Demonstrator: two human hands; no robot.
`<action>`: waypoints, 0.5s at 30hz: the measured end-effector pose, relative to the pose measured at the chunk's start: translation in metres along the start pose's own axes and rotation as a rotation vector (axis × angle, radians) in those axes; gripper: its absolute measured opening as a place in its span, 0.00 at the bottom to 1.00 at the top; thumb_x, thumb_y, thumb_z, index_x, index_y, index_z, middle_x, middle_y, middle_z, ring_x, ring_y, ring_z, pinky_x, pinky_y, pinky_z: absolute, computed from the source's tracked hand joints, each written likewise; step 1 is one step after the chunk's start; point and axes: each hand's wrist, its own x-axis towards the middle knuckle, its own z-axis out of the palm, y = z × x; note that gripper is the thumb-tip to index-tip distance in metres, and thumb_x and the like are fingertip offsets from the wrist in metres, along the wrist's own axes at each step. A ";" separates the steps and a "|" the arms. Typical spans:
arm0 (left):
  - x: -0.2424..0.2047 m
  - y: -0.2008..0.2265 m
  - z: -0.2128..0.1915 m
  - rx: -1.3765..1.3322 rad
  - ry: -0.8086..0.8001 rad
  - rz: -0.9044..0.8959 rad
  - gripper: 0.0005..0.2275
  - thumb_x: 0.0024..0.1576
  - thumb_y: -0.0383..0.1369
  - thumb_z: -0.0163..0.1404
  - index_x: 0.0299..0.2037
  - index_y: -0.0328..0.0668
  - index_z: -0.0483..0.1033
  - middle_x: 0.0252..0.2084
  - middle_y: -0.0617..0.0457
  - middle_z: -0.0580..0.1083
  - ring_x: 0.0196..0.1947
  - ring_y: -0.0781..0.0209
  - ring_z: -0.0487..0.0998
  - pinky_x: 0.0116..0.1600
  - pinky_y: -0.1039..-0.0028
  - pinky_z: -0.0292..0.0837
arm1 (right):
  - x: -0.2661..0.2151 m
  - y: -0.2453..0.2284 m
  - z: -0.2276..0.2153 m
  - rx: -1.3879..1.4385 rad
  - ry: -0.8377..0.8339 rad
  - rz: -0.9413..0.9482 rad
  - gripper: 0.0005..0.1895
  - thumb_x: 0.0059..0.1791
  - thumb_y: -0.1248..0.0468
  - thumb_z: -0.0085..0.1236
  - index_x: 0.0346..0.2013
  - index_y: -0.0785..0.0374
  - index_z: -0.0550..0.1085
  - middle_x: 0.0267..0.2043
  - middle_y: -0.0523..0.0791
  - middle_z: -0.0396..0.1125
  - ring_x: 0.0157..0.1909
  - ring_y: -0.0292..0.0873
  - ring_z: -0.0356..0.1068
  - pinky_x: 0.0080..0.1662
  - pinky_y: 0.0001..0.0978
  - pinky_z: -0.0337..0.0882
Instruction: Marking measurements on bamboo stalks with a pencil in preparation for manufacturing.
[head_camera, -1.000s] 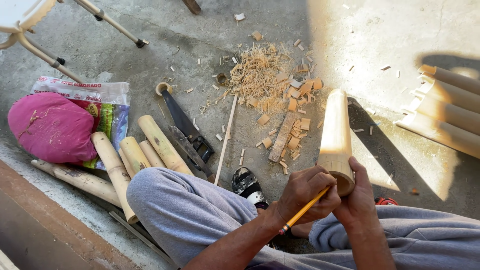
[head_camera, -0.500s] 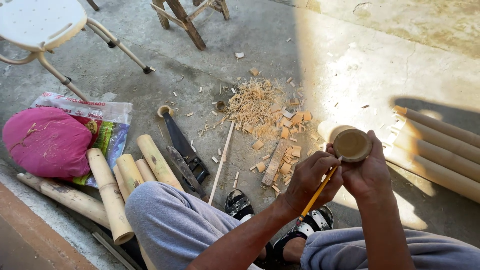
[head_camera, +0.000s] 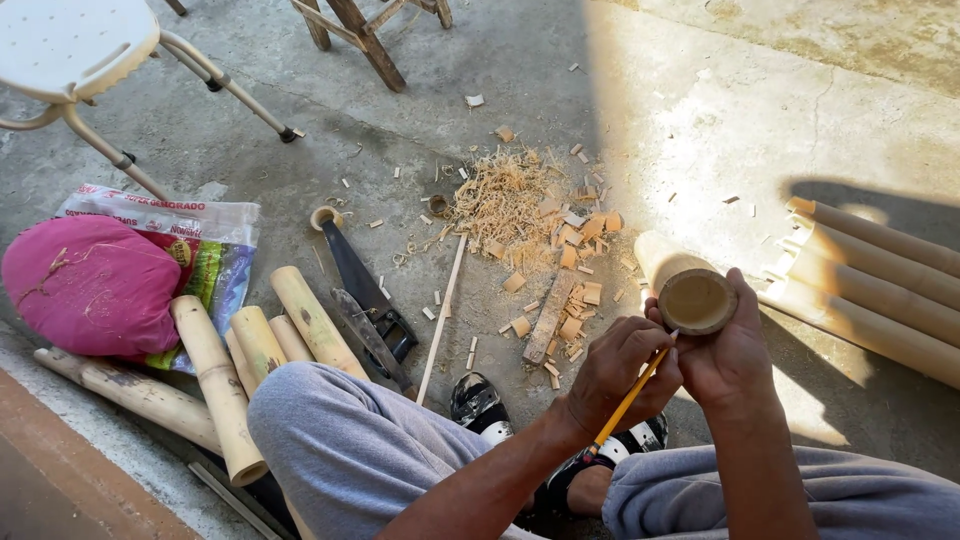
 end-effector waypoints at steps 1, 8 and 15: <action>0.000 0.000 0.000 -0.005 -0.001 0.001 0.12 0.59 0.19 0.54 0.48 0.35 0.65 0.38 0.44 0.71 0.38 0.50 0.77 0.43 0.64 0.78 | -0.001 0.000 0.001 -0.001 -0.002 0.000 0.35 0.59 0.37 0.39 0.59 0.68 0.67 0.49 0.55 0.69 0.48 0.52 0.73 0.51 0.42 0.77; 0.002 0.003 -0.001 -0.008 -0.001 0.002 0.12 0.58 0.18 0.54 0.47 0.35 0.65 0.37 0.44 0.71 0.38 0.50 0.77 0.43 0.64 0.78 | 0.003 0.002 -0.007 -0.020 -0.035 -0.008 0.35 0.59 0.37 0.39 0.57 0.68 0.68 0.46 0.55 0.70 0.46 0.51 0.74 0.50 0.43 0.77; 0.000 0.003 -0.002 0.000 -0.002 -0.001 0.12 0.58 0.18 0.54 0.47 0.35 0.66 0.37 0.45 0.72 0.38 0.49 0.78 0.43 0.63 0.77 | 0.001 0.003 -0.003 -0.004 -0.036 0.002 0.34 0.59 0.37 0.40 0.56 0.66 0.69 0.46 0.55 0.71 0.46 0.51 0.74 0.50 0.43 0.77</action>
